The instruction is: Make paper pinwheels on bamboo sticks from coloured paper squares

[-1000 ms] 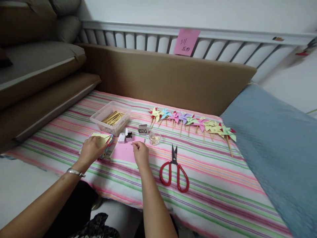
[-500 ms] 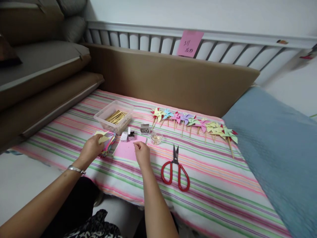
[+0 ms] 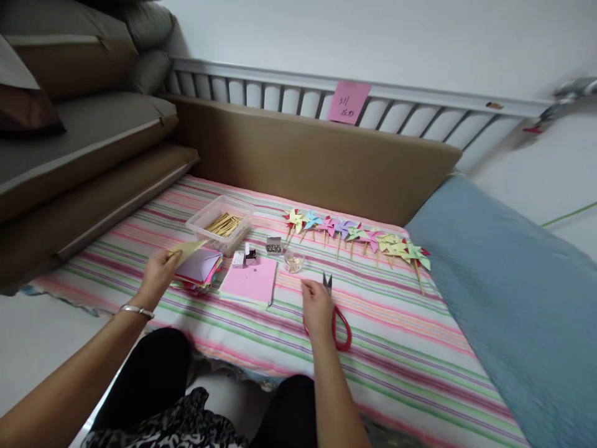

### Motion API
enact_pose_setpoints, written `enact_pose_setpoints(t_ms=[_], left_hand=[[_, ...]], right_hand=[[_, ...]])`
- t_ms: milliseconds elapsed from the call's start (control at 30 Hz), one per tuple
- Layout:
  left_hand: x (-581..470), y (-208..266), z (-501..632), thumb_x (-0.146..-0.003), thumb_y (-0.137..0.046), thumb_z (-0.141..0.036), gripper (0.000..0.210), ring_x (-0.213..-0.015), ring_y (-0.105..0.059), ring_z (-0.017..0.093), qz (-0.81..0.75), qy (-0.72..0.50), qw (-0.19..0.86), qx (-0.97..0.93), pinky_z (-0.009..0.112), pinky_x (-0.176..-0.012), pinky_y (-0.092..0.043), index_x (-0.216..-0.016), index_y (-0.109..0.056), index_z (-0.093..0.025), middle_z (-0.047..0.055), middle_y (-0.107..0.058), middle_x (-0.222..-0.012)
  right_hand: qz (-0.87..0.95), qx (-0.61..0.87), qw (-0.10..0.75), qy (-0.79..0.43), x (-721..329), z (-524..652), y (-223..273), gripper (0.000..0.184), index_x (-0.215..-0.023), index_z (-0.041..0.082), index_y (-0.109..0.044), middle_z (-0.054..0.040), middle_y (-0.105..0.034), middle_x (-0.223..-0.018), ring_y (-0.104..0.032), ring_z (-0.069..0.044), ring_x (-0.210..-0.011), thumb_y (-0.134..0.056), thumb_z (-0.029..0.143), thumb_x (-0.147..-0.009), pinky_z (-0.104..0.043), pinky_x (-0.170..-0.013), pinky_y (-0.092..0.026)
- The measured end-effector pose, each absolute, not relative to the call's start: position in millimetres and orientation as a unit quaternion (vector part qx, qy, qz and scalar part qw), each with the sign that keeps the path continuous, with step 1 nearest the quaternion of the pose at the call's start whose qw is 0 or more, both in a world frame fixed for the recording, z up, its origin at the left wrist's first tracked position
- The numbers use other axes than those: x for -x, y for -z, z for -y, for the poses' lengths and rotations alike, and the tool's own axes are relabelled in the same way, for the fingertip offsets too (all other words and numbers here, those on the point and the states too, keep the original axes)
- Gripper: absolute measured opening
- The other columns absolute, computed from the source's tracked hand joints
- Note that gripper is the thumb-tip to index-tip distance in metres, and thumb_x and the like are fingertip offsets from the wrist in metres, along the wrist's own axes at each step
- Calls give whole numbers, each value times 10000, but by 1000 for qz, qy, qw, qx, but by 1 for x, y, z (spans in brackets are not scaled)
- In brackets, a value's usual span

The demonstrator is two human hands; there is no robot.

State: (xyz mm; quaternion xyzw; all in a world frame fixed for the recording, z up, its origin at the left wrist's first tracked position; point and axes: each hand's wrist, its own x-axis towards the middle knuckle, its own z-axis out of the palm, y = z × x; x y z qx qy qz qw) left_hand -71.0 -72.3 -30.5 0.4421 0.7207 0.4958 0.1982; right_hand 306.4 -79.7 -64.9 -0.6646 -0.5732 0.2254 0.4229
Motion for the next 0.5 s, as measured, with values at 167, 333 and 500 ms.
enact_pose_setpoints(t_ms=[167, 333, 500], left_hand=[[81, 0, 94, -774, -558, -339, 190, -649, -620, 173, -640, -655, 260, -306, 249, -588, -482, -787, -621, -160, 14, -658, -678], [63, -23, 126, -798, -523, -151, 137, -735, -680, 172, -552, -706, 391, -209, 267, -643, -546, -885, -628, -157, 61, -719, -857], [42, -32, 159, -820, -503, -47, 199, -695, -689, 149, -460, -696, 549, -60, 251, -654, -575, -933, -650, -120, 58, -734, -805]], right_hand=[[558, 767, 301, -97, -356, 128, 83, 414, -1071, 31, -640, -254, -608, -1080, -488, -385, -1121, -511, 282, -768, -509, -1015, -300], [544, 830, 122, -22, -337, 149, 93, 469, -1291, 85, -514, -233, -510, -1269, -470, -355, -1194, -415, 322, -898, -437, -985, -354], [529, 843, 90, -41, -305, 135, 72, 493, -1252, 126, -536, -202, -562, -1203, -528, -334, -1138, -405, 448, -902, -430, -941, -396]])
